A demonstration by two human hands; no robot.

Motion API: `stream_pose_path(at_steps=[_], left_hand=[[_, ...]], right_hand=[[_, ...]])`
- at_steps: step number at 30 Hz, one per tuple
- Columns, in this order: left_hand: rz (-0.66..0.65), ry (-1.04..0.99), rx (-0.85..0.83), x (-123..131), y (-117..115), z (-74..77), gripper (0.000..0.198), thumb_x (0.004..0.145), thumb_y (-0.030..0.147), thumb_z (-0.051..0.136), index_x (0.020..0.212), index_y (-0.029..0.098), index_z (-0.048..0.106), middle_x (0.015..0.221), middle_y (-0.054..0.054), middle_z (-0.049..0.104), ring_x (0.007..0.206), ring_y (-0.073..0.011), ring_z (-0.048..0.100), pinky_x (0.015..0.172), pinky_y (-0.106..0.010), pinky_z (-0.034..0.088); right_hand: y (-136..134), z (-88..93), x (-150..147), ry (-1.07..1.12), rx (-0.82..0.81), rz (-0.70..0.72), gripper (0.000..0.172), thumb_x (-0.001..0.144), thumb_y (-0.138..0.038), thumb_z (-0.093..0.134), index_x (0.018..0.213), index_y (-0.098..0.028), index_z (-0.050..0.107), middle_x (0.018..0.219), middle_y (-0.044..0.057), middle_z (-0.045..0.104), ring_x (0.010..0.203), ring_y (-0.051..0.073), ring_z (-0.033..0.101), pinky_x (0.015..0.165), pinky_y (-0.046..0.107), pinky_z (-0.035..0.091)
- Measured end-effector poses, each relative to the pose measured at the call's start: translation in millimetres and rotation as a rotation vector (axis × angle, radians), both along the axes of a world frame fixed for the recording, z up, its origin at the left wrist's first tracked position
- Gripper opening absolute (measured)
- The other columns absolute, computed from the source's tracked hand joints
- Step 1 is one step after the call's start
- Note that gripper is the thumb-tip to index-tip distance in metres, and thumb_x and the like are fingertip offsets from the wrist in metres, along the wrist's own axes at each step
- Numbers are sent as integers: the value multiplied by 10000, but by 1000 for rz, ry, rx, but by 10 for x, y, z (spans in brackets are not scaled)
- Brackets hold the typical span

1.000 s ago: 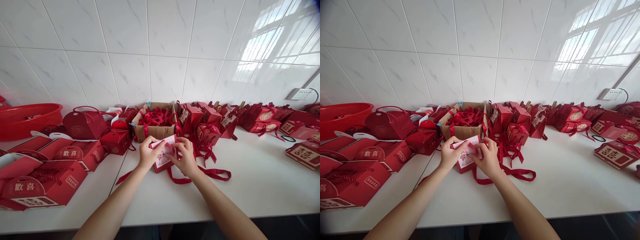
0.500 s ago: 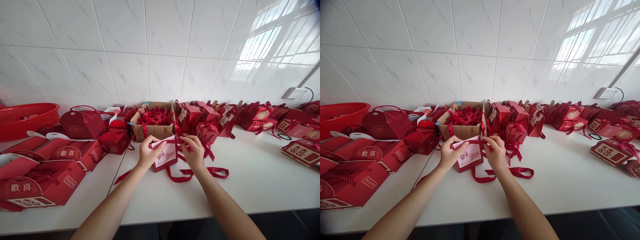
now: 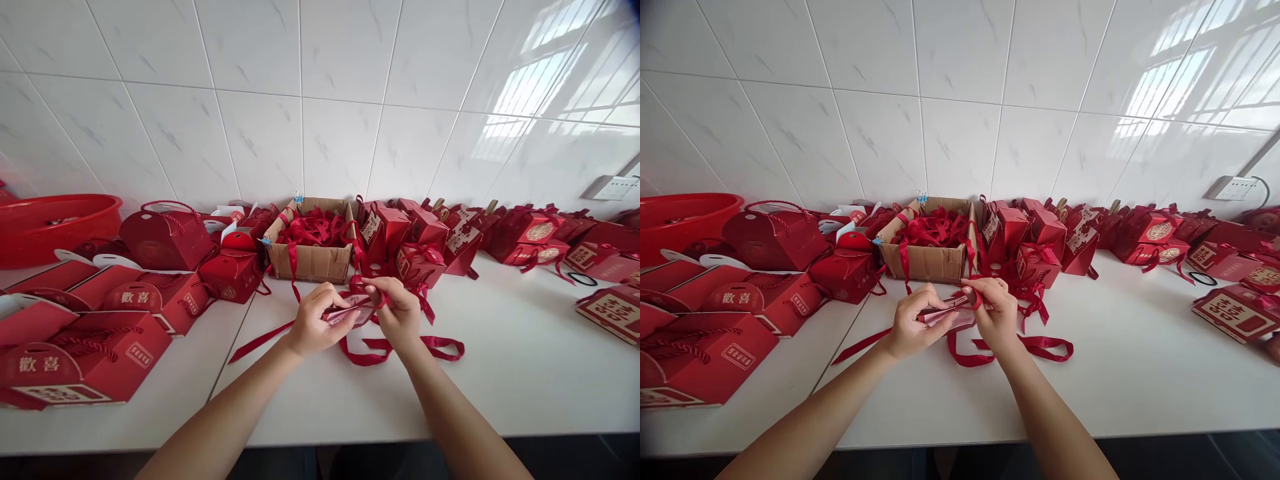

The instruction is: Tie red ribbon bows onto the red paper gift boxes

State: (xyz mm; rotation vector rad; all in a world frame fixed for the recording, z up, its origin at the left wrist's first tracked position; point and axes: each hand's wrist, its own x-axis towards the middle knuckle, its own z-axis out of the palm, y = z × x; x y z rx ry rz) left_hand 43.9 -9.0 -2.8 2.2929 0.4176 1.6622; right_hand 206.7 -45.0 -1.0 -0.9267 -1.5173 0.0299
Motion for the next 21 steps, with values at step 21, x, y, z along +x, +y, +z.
stream_pose_path(at_steps=[21], left_hand=[[-13,-30,-26,5,-4,1,137,731,121,693,731,166,564,630,29,513,560,-75,486,513,-193,402]], right_hand=[[-19,-25,-26,27,-160,174,167,924,-280,487,856,-186,608,778,37,649,705,136,592,643,252,474]])
